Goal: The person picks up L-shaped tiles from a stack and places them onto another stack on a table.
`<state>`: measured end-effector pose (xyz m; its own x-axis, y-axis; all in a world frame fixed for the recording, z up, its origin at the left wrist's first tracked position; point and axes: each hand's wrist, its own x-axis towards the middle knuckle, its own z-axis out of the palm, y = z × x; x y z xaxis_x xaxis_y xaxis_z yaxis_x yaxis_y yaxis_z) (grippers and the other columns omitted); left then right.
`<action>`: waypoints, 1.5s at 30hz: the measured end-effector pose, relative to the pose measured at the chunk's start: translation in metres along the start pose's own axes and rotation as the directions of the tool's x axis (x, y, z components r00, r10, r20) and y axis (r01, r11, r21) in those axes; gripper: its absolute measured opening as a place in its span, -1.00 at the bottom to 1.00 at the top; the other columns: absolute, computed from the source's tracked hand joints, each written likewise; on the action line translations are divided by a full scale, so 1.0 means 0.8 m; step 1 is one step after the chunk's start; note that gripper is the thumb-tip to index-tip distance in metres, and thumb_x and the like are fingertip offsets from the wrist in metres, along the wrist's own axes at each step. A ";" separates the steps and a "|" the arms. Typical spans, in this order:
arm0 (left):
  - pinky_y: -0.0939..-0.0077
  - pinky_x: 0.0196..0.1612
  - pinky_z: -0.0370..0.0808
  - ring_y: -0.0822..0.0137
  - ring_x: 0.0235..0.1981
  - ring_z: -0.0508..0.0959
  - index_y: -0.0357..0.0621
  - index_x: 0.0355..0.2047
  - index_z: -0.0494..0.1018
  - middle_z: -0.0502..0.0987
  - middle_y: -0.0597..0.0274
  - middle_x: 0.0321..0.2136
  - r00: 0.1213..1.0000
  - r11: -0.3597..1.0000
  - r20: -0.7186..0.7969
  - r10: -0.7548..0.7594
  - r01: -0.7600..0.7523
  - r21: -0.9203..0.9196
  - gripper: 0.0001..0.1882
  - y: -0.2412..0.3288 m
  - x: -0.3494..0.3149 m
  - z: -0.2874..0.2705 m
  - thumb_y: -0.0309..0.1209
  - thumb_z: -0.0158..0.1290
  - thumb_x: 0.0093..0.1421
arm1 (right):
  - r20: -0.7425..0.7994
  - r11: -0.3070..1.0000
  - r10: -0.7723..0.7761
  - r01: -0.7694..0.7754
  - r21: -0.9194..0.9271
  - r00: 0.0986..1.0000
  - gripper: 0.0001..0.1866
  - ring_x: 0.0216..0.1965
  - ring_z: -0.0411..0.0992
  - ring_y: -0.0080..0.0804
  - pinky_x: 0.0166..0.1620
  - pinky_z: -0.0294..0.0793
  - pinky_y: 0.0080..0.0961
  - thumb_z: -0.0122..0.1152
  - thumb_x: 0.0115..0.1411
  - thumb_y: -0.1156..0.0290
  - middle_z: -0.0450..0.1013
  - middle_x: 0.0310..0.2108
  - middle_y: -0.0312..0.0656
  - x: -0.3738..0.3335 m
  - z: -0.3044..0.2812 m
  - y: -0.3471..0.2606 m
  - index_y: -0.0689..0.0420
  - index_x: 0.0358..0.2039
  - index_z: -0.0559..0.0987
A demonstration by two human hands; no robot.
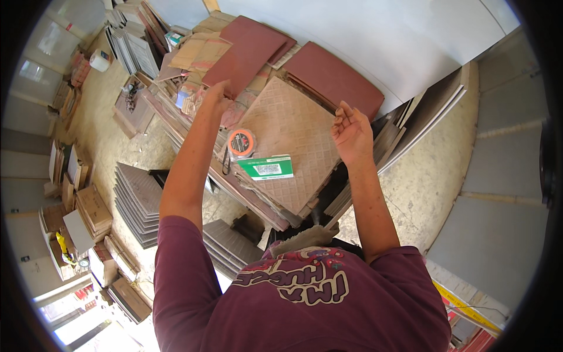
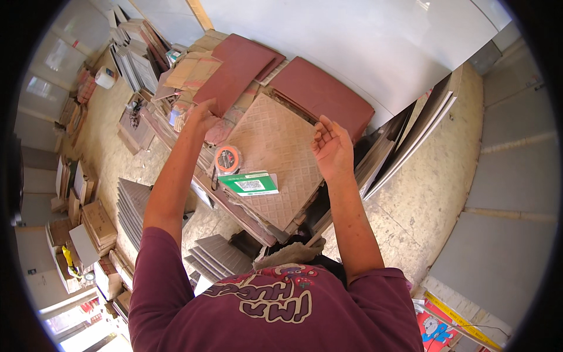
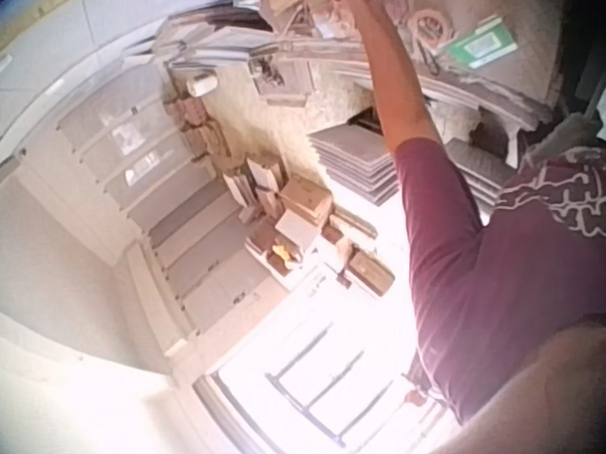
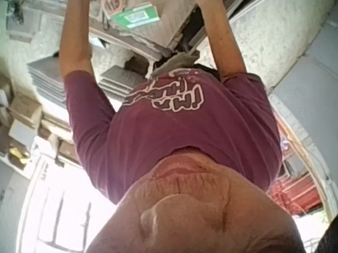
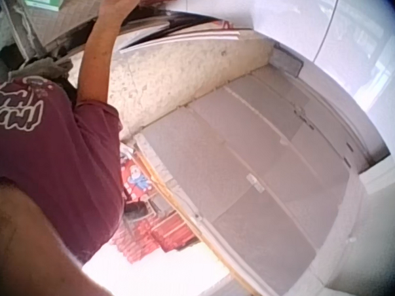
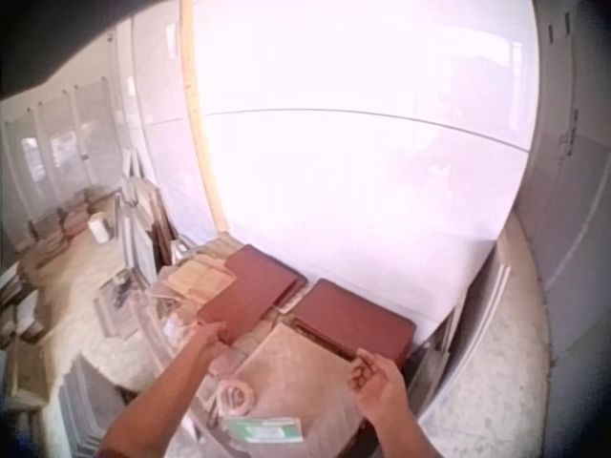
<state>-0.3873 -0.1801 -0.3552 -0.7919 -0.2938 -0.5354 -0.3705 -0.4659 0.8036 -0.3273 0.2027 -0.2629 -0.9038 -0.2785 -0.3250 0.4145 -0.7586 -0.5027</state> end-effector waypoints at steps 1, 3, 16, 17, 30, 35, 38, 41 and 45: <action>0.05 -0.18 0.31 0.09 -0.31 0.42 -0.25 -0.27 0.40 0.46 0.02 -0.33 0.996 0.997 -0.050 -0.068 0.066 -0.041 -0.70 0.004 0.005 0.005 -0.39 0.08 -0.03 | -0.012 1.000 -0.003 0.004 0.002 1.000 -0.70 -0.44 0.33 -0.58 -0.37 0.34 -0.66 0.05 0.07 0.26 0.40 -0.42 -0.31 0.001 -0.002 0.000 0.19 -0.25 0.44; -0.12 -0.04 0.13 0.00 -0.14 0.35 -0.21 -0.17 0.36 0.39 -0.01 -0.16 0.989 0.991 -0.101 -0.106 0.097 -0.093 -0.61 0.015 0.005 0.023 -0.37 0.10 -0.04 | -0.076 0.998 -0.055 0.055 -0.009 0.996 -0.71 -0.44 0.33 -0.57 -0.38 0.33 -0.66 0.06 0.06 0.28 0.40 -0.41 -0.30 0.001 -0.005 -0.001 0.19 -0.26 0.44; -0.05 -0.03 0.12 -0.01 0.09 0.12 -0.09 0.08 0.15 0.15 0.03 0.09 0.981 0.980 0.127 -0.145 0.160 -0.117 -0.25 0.041 -0.062 0.033 -0.16 0.20 -0.10 | -0.544 0.990 -0.131 0.086 -0.108 0.829 -0.59 -0.43 0.29 -0.53 -0.15 0.32 -0.44 0.03 -0.01 0.56 0.28 -0.45 -0.33 0.011 -0.046 0.007 0.13 -0.08 0.32; -0.05 0.03 0.05 -0.05 0.13 0.02 -0.14 0.11 0.06 0.01 -0.09 0.11 0.987 0.985 0.097 -0.126 0.137 -0.109 -0.18 0.041 -0.074 0.037 -0.15 0.20 -0.10 | -0.543 0.986 -0.150 0.087 -0.141 0.826 -0.52 -0.42 0.28 -0.53 -0.13 0.32 -0.43 0.01 -0.02 0.58 0.27 -0.43 -0.32 0.013 -0.048 0.006 0.13 -0.01 0.26; 0.10 0.04 0.22 -0.08 0.18 -0.05 -0.24 0.14 0.00 -0.12 -0.24 0.15 0.998 0.999 0.044 0.037 -0.036 -0.034 -0.19 -0.007 -0.122 -0.011 -0.18 0.13 -0.02 | -0.522 0.976 -0.213 0.202 -0.080 0.826 -0.28 -0.30 0.30 -0.48 -0.13 0.39 -0.47 -0.02 0.01 0.62 0.25 -0.26 -0.23 0.025 -0.072 0.005 0.18 0.19 -0.04; 0.14 0.00 0.28 -0.01 0.13 0.08 -0.18 0.14 0.02 -0.04 -0.18 0.13 1.000 1.000 0.006 0.020 -0.020 -0.008 -0.27 -0.012 -0.132 -0.025 -0.19 0.07 0.04 | -0.599 0.970 -0.165 0.238 0.043 0.783 -0.65 -0.39 0.33 -0.50 -0.20 0.42 -0.53 0.04 0.08 0.57 0.32 -0.36 -0.23 0.021 -0.058 0.004 0.22 -0.09 0.26; 0.17 -0.04 0.32 0.01 0.06 0.18 -0.18 0.11 0.08 0.06 -0.15 0.08 1.000 1.000 -0.009 0.018 -0.018 0.018 -0.33 -0.012 -0.146 -0.014 -0.20 0.05 0.05 | -0.644 0.961 -0.080 0.230 0.152 0.761 -0.92 -0.40 0.33 -0.47 -0.28 0.44 -0.56 0.11 0.07 0.54 0.34 -0.43 -0.19 0.020 -0.052 0.001 0.23 -0.41 0.42; 0.20 -0.08 0.35 0.06 -0.01 0.27 -0.19 0.06 0.15 0.16 -0.10 0.02 0.999 0.997 0.005 0.050 -0.050 0.057 -0.40 -0.014 -0.151 -0.006 -0.22 0.04 0.06 | -0.629 0.951 -0.020 0.208 0.227 0.777 -0.87 -0.37 0.34 -0.44 -0.26 0.44 -0.54 0.13 0.05 0.55 0.34 -0.40 -0.17 0.022 -0.052 0.001 0.25 -0.36 0.42; 0.28 -0.14 0.38 0.16 -0.11 0.36 -0.23 0.02 0.19 0.31 0.03 -0.10 0.985 0.975 0.079 0.155 -0.165 0.147 -0.45 -0.012 -0.152 0.011 -0.25 0.03 0.06 | -0.547 0.944 -0.136 0.275 0.181 0.826 -0.83 -0.23 0.34 -0.34 -0.05 0.38 -0.45 0.09 0.06 0.57 0.34 -0.32 -0.13 0.024 -0.046 0.002 0.29 -0.30 0.39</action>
<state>-0.2919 -0.1321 -0.2955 -0.8754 -0.2959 -0.3822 -0.3018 -0.2830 0.9104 -0.3402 0.2177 -0.2991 -0.7444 0.1950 -0.6386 0.1241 -0.8993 -0.4193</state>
